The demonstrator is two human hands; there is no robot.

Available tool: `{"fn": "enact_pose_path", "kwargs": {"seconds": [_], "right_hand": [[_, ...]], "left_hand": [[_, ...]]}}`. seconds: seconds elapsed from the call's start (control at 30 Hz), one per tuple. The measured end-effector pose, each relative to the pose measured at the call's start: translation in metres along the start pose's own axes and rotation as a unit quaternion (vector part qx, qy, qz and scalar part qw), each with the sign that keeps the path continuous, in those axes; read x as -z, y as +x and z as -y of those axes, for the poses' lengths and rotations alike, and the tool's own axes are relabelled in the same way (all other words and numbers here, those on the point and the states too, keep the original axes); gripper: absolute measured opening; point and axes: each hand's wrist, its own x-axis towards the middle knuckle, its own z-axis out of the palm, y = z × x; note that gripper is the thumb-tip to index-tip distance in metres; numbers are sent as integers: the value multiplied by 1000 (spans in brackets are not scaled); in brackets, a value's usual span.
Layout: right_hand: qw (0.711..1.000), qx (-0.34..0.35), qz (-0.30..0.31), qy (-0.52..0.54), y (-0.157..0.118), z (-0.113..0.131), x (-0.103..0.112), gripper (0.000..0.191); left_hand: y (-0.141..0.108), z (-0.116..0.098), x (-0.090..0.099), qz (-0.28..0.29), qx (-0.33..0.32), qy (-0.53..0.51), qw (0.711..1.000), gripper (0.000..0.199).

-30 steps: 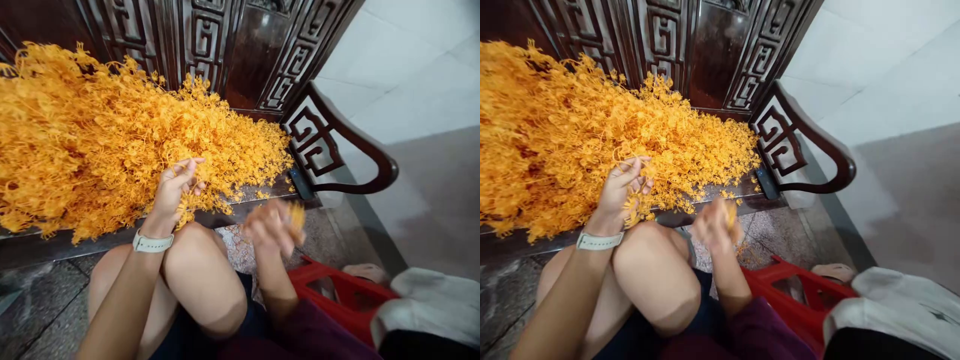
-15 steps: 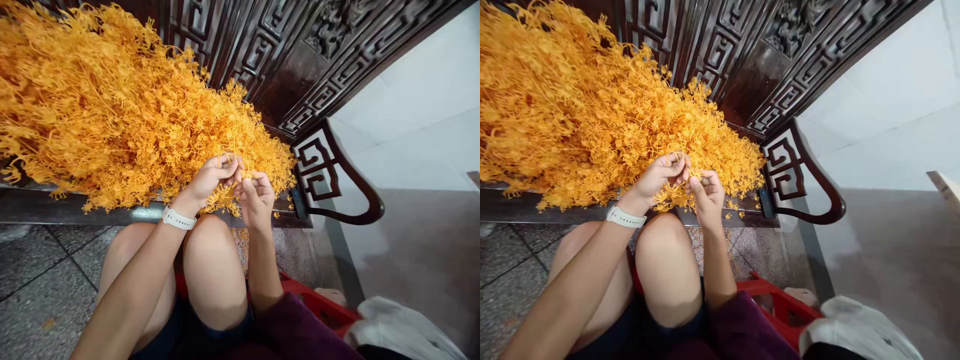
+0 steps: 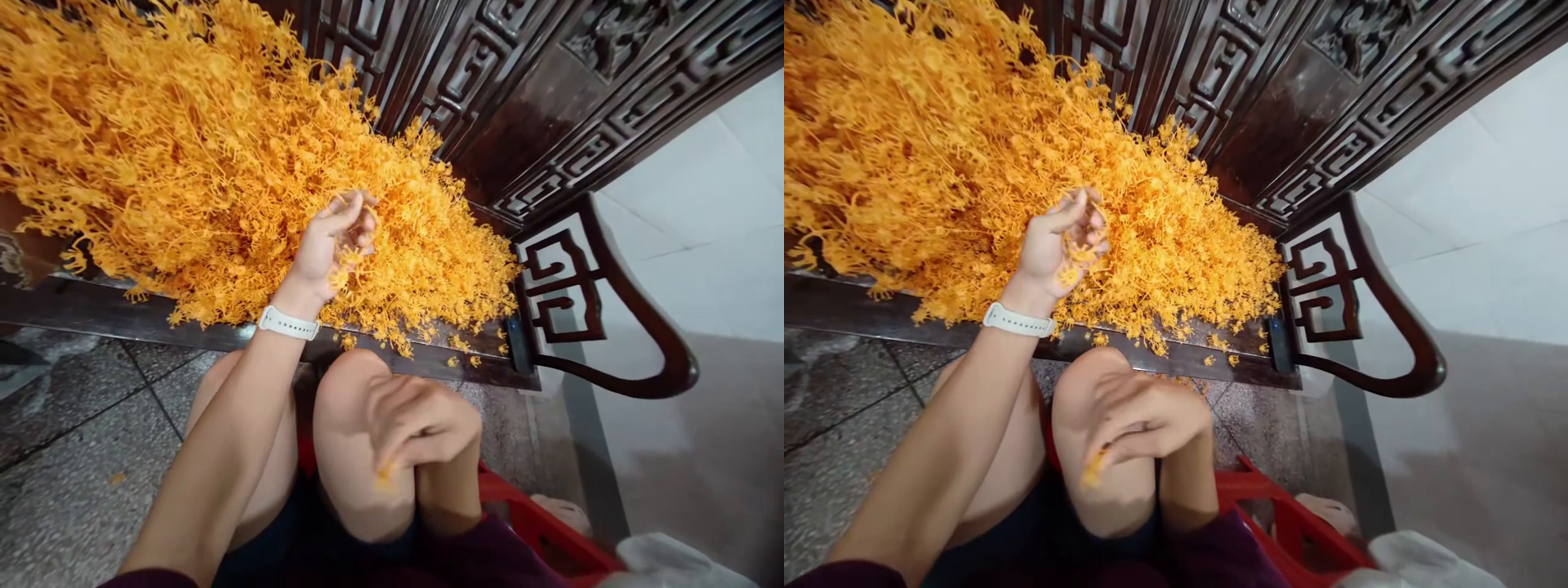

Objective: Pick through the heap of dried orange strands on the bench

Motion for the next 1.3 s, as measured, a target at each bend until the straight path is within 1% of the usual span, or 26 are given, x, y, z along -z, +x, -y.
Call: {"fn": "enact_pose_path", "kwargs": {"seconds": [0.03, 0.07, 0.1, 0.13, 0.17, 0.2, 0.23, 0.27, 0.3, 0.37, 0.4, 0.43, 0.47, 0.53, 0.6, 0.67, 0.73, 0.8, 0.9, 0.97, 1.03, 1.1, 1.13, 1.2, 1.27, 1.3], "right_hand": [[995, 54, -54, 59, -8, -2, 5, 14], [974, 110, -140, 137, -16, -3, 12, 15], [934, 146, -245, 217, -23, -4, 19, 17], [876, 161, -355, 284, -28, -5, 25, 19], [817, 151, -448, 330, -32, -5, 31, 19], [768, 123, -521, 352, -33, -4, 35, 18], [739, 84, -571, 348, -32, -4, 37, 17], [735, 41, -597, 319, -28, -5, 37, 17], [747, 0, -611, 261, -23, -6, 36, 18], [779, -57, -621, 69, -8, -14, 31, 17], [783, -74, -617, -44, 0, -19, 29, 19], [775, -84, -609, -148, 9, -26, 28, 26], [762, -96, -600, -224, 17, -33, 28, 36], [750, -119, -584, -286, 29, -46, 30, 40], [751, -126, -583, -283, 35, -56, 35, 32], [756, -112, -589, -264, 35, -60, 38, 26], [767, -94, -593, -228, 31, -57, 40, 23], [785, -84, -592, -163, 25, -51, 41, 20], [798, -80, -592, -73, 20, -40, 41, 21], [801, -70, -593, -36, 19, -36, 43, 25], [802, -59, -594, -10, 20, -35, 44, 28], [800, -55, -598, -4, 22, -36, 44, 27], [799, -56, -599, -8, 23, -36, 44, 26], [797, -61, -600, -21, 24, -37, 43, 24], [798, -70, -598, -34, 24, -36, 43, 24], [797, -74, -599, -39, 23, -36, 43, 24]], "left_hand": [[-1, 2, 0, 16, 5, 20, 1000, 7], [-3, 5, 0, 26, 9, 32, 999, 8], [-4, 8, 0, 34, 14, 39, 999, 11], [-6, 12, -1, 42, 21, 43, 998, 14], [-6, 15, -1, 51, 31, 46, 997, 18], [-7, 18, -1, 61, 42, 48, 996, 20], [-7, 20, -1, 71, 53, 50, 995, 22], [-7, 21, -1, 83, 63, 53, 993, 24], [-8, 21, -1, 94, 72, 58, 991, 24], [-8, 21, -1, 112, 84, 68, 988, 26], [-9, 20, -1, 117, 88, 74, 986, 27], [-10, 19, -1, 120, 91, 80, 985, 28], [-10, 18, -1, 121, 94, 86, 984, 30], [-11, 15, -1, 122, 97, 98, 983, 32], [-11, 13, -1, 124, 94, 111, 982, 32], [-10, 11, -1, 122, 85, 133, 980, 31], [-9, 11, -1, 111, 77, 169, 976, 28], [-7, 14, -1, 89, 67, 220, 969, 26], [-8, 23, -1, 53, 14, 298, 953, 35], [-9, 31, -2, 37, -28, 318, 947, 45], [-11, 35, -4, 36, -26, 306, 951, 42], [-14, 36, -8, 64, 20, 284, 957, 32], [-15, 36, -9, 89, 46, 277, 956, 29], [-16, 34, -10, 158, 83, 272, 946, 30], [-14, 32, -8, 206, 86, 272, 936, 32], [-14, 32, -7, 212, 76, 274, 935, 33]]}}
